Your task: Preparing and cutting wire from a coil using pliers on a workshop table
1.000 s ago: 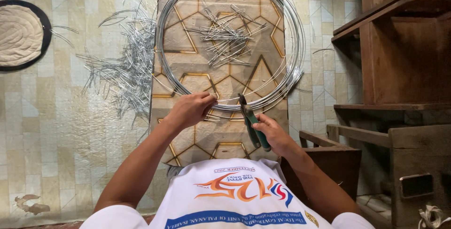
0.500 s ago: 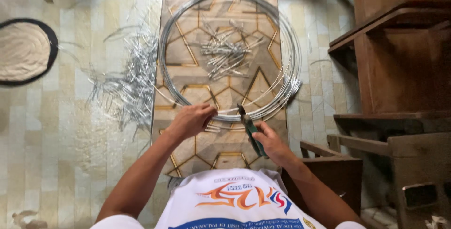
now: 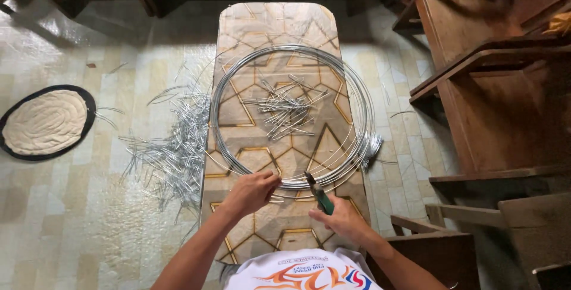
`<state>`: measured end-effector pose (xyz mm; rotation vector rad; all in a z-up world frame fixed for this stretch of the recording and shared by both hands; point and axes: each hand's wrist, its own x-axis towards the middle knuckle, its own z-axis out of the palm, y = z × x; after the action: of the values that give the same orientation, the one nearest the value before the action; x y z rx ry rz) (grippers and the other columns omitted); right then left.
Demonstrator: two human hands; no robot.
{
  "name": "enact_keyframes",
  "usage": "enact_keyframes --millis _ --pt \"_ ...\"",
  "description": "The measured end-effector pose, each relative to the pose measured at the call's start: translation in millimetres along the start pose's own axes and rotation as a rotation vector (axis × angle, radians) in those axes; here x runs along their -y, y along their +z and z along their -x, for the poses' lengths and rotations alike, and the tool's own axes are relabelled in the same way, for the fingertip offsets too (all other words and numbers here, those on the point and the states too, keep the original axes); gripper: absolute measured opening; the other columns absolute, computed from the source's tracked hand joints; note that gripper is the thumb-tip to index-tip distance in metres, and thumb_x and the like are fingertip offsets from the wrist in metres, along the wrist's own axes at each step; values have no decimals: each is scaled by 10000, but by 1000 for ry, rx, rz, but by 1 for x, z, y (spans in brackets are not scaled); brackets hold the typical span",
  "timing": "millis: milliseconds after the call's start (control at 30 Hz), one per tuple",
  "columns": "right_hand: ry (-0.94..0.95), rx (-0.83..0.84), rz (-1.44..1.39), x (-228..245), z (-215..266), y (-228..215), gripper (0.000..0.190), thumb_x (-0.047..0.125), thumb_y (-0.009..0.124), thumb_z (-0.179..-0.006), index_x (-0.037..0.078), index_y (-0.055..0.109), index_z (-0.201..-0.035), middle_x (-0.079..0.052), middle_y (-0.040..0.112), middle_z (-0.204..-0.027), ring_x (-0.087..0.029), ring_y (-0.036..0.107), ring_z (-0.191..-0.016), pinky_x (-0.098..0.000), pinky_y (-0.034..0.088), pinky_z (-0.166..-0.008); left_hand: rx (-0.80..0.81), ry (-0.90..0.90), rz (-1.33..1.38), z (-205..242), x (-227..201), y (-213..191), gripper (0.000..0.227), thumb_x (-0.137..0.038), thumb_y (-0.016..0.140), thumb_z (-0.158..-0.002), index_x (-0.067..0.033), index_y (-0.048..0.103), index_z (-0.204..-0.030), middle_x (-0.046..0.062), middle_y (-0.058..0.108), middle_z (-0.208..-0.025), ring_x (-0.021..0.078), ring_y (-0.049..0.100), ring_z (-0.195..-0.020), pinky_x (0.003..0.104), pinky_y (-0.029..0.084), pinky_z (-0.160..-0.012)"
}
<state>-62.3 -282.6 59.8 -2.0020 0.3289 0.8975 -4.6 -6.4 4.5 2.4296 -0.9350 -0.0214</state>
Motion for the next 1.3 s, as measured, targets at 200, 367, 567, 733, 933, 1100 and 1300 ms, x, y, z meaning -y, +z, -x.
enact_keyframes --millis 200,367,567,733,933,1100,1300 --pt "-27 -83 168 -4 -5 2 280 410 745 -912 165 619 -860 16 625 -637 -120 551 -587 -308 444 -606 66 -34 26 2 2 2 124 -198 601 -1041 -91 651 -1004 30 636 -805 181 618 -585 332 542 -457" --pt "-78 -7 -43 -16 -11 4 253 360 707 -949 121 631 -918 -14 673 -681 -112 619 -551 -263 491 -527 48 -28 -18 -1 1 -1 120 -210 603 -1034 -102 648 -1008 37 627 -790 219 627 -582 383 519 -432" --pt "-61 -74 141 -3 -2 0 296 419 710 -944 176 571 -847 24 594 -640 -110 526 -588 -305 424 -586 45 -30 -6 -1 -3 -6 110 -202 598 -1028 -110 624 -973 41 617 -796 260 637 -588 426 497 -422" --pt "-184 20 131 -29 -15 -7 352 527 687 -882 180 626 -892 63 666 -749 -90 589 -694 -268 461 -650 47 -38 -15 0 -1 -5 122 -208 610 -1026 -103 664 -996 35 655 -803 222 637 -599 387 523 -450" --pt "-171 255 115 -57 -17 -17 703 463 708 -869 130 549 -1468 26 694 -1293 -84 647 -1101 -188 496 -929 -33 -96 -113 3 5 -17 164 -303 585 -1032 -212 635 -905 -22 661 -780 221 663 -591 384 422 -359" --pt "-505 26 857 -65 4 -4 563 479 631 -957 167 517 -1410 -143 563 -1197 -324 505 -1154 -484 426 -990 5 -74 -13 5 14 -15 61 -140 643 -962 -115 628 -1015 23 677 -849 231 658 -634 393 544 -474" --pt "-411 39 777 -61 4 -8 589 590 678 -936 198 598 -1369 -80 518 -1273 -277 484 -1202 -477 417 -1026 84 -117 50 3 1 -15 130 -199 592 -1041 -107 683 -1044 33 705 -863 180 686 -648 294 577 -496"
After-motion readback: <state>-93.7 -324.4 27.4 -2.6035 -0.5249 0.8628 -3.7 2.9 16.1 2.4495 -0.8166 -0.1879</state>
